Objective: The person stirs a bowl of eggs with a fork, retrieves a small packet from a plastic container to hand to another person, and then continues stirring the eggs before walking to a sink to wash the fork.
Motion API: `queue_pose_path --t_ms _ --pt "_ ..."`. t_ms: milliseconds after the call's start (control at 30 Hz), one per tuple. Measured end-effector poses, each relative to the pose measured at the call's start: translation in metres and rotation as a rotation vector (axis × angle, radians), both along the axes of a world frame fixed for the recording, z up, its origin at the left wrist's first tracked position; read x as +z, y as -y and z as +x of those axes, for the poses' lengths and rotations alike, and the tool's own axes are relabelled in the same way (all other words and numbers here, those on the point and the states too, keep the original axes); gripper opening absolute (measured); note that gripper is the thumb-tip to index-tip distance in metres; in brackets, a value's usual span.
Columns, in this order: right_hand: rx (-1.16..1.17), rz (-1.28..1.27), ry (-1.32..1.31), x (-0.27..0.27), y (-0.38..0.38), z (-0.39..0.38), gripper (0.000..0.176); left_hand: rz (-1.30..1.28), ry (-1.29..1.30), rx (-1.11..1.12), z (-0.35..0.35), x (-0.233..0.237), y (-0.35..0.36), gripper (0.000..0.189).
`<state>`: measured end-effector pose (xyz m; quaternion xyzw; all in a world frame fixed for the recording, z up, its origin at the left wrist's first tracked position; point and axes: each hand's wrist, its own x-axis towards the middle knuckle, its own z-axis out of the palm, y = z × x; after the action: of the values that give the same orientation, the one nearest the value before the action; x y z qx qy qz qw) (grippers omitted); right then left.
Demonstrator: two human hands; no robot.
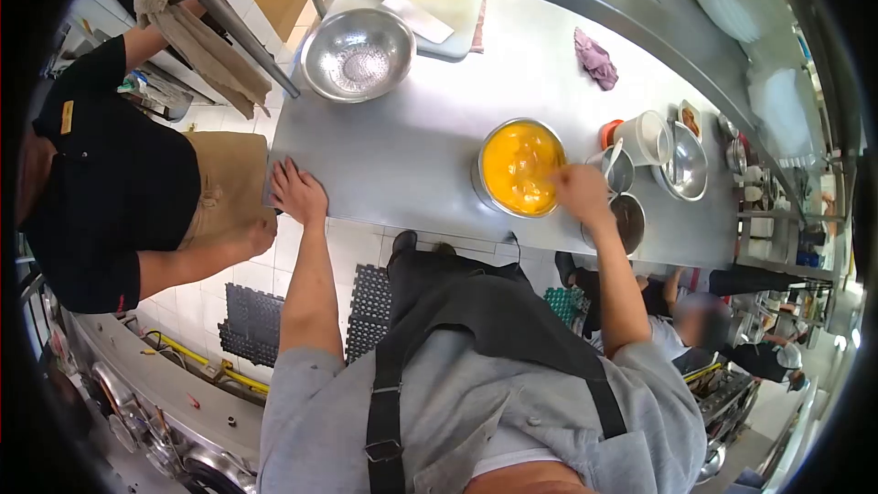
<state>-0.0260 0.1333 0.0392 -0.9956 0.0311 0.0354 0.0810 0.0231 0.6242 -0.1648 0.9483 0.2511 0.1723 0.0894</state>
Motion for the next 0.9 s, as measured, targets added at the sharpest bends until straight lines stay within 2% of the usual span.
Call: queue_pose_path --t_ms 33,167,267,300,400,433,533,567,667,700,800,900 --pt "-0.095 0.078 0.029 0.011 0.003 0.0 0.032 -0.005 0.004 -0.002 -0.003 -0.001 0.001 0.046" --pt "0.144 -0.002 -0.006 -0.032 0.003 -0.006 0.03 0.0 -0.001 0.005 0.002 0.002 0.0 0.046" --pt "-0.114 0.0 0.029 -0.013 0.006 0.005 0.03 -0.002 -0.018 0.006 -0.006 0.001 0.001 0.046" --pt "0.078 -0.109 -0.015 -0.042 0.014 -0.005 0.03 0.005 -0.021 -0.001 -0.008 0.0 -0.001 0.046" --pt "0.141 0.019 -0.007 -0.023 0.012 -0.008 0.03 0.006 0.01 0.001 0.005 0.002 0.0 0.046" --pt "-0.045 0.043 -0.015 -0.003 0.011 0.0 0.03 0.002 0.001 0.002 -0.003 0.0 0.001 0.045" --pt "0.223 -0.161 -0.14 -0.024 -0.006 -0.012 0.03 0.01 -0.002 -0.002 -0.002 0.002 0.001 0.045" --pt "0.279 -0.085 -0.149 -0.022 -0.003 -0.013 0.029 0.01 0.006 -0.005 0.001 0.004 0.0 0.045" --pt "-0.134 -0.011 0.014 0.009 0.018 0.005 0.027 0.004 0.0 0.0 -0.005 0.001 0.003 0.045" --pt "-0.096 -0.071 -0.008 -0.005 0.014 0.002 0.028 0.007 -0.008 -0.001 -0.007 0.001 0.003 0.045" --pt "0.249 -0.091 -0.113 -0.013 -0.003 -0.019 0.029 0.021 -0.005 -0.007 -0.003 0.003 -0.001 0.045" --pt "0.069 -0.131 0.076 0.052 0.003 -0.029 0.027 0.019 -0.003 -0.009 -0.002 0.001 0.0 0.045"
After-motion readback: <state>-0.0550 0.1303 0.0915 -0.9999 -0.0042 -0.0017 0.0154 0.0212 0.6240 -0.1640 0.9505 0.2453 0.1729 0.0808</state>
